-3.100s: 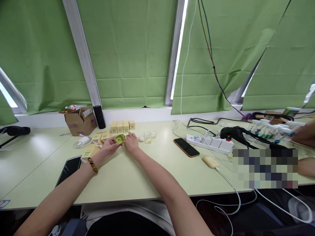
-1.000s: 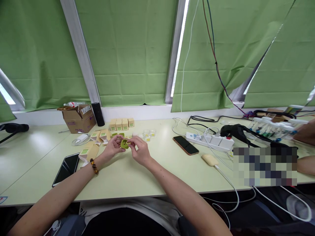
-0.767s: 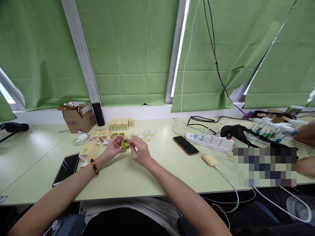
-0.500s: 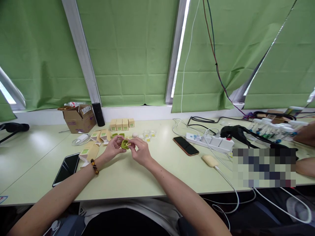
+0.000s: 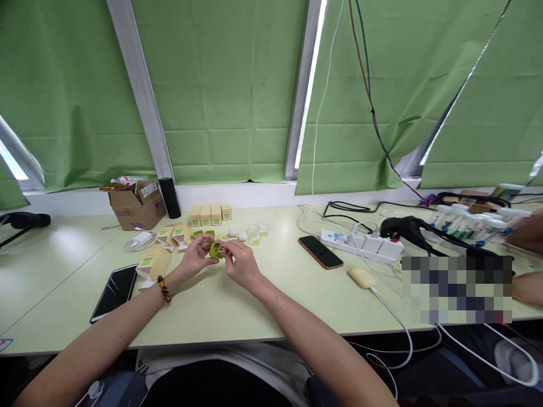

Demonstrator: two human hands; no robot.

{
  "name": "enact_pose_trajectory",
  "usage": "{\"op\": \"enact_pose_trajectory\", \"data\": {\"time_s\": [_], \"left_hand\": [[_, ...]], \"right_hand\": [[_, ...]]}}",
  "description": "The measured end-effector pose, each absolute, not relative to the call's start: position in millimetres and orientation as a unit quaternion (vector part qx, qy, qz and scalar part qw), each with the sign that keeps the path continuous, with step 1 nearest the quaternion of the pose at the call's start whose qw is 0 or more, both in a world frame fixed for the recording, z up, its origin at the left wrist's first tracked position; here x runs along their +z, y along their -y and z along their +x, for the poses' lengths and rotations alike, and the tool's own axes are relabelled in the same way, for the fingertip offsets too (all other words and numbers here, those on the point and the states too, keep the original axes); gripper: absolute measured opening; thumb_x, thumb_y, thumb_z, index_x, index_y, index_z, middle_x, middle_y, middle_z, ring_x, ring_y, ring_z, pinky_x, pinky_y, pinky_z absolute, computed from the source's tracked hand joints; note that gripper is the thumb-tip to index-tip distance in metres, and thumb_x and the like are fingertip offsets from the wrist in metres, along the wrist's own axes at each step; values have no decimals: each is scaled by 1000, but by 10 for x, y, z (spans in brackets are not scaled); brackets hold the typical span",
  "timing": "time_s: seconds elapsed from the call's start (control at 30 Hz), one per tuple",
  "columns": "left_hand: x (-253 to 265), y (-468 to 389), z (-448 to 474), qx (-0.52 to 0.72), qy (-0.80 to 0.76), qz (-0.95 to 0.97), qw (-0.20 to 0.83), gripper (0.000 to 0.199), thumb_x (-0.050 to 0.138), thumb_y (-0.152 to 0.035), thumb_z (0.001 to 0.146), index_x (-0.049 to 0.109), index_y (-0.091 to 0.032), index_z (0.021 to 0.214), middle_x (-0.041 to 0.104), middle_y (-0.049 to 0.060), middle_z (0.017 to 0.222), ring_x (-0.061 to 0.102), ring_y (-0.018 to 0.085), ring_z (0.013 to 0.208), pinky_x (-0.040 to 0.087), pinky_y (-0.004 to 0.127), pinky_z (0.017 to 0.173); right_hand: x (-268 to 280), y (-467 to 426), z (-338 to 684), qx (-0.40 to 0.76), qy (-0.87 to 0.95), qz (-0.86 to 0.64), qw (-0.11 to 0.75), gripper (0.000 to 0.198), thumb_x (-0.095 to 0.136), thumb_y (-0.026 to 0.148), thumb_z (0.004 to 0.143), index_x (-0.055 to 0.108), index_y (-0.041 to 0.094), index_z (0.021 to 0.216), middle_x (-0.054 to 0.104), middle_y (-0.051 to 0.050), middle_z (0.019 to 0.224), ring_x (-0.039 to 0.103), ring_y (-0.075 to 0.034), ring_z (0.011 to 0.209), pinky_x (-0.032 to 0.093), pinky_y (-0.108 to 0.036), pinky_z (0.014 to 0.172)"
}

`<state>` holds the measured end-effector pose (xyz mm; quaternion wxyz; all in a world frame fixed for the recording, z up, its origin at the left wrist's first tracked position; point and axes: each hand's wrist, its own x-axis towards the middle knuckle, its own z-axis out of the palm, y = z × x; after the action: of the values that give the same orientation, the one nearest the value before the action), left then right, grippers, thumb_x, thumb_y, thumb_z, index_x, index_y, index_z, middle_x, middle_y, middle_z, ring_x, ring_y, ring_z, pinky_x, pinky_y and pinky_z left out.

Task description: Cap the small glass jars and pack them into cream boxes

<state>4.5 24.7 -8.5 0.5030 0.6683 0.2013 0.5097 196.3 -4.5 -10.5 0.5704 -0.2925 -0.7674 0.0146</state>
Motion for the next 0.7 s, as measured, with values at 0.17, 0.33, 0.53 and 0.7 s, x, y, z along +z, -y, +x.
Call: {"op": "enact_pose_trajectory", "data": {"time_s": [0.17,0.33,0.53,0.7], "left_hand": [[-76,-202,79,519,-205,667,493,55,92,-15,67,58,-21,109,68,6,109,66,21,104,50,35,91],[-76,-165,108,529,-211,677,467,56,93,-14,66,58,-22,109,66,5,110,65,21,105,49,35,93],[-106,-164,122,533,-213,681,455,54,92,-15,67,60,-21,109,66,6,110,65,22,106,49,35,94],[-87,-145,127,538,-217,678,452,54,93,-16,66,60,-21,109,65,6,110,65,22,105,50,36,94]], "right_hand": [[-87,63,1959,-42,783,-300,543,23,58,11,92,71,26,103,75,-8,95,68,-24,88,54,-38,73],[-50,82,1957,-103,778,-323,530,20,61,8,87,71,23,95,74,-7,91,64,-23,83,47,-37,71],[-35,99,1944,-123,773,-334,526,21,59,7,87,71,23,94,70,-7,87,57,-22,79,43,-36,69],[-37,102,1937,-156,759,-351,526,19,60,10,89,73,23,94,62,-7,87,53,-21,78,40,-34,66]]}}
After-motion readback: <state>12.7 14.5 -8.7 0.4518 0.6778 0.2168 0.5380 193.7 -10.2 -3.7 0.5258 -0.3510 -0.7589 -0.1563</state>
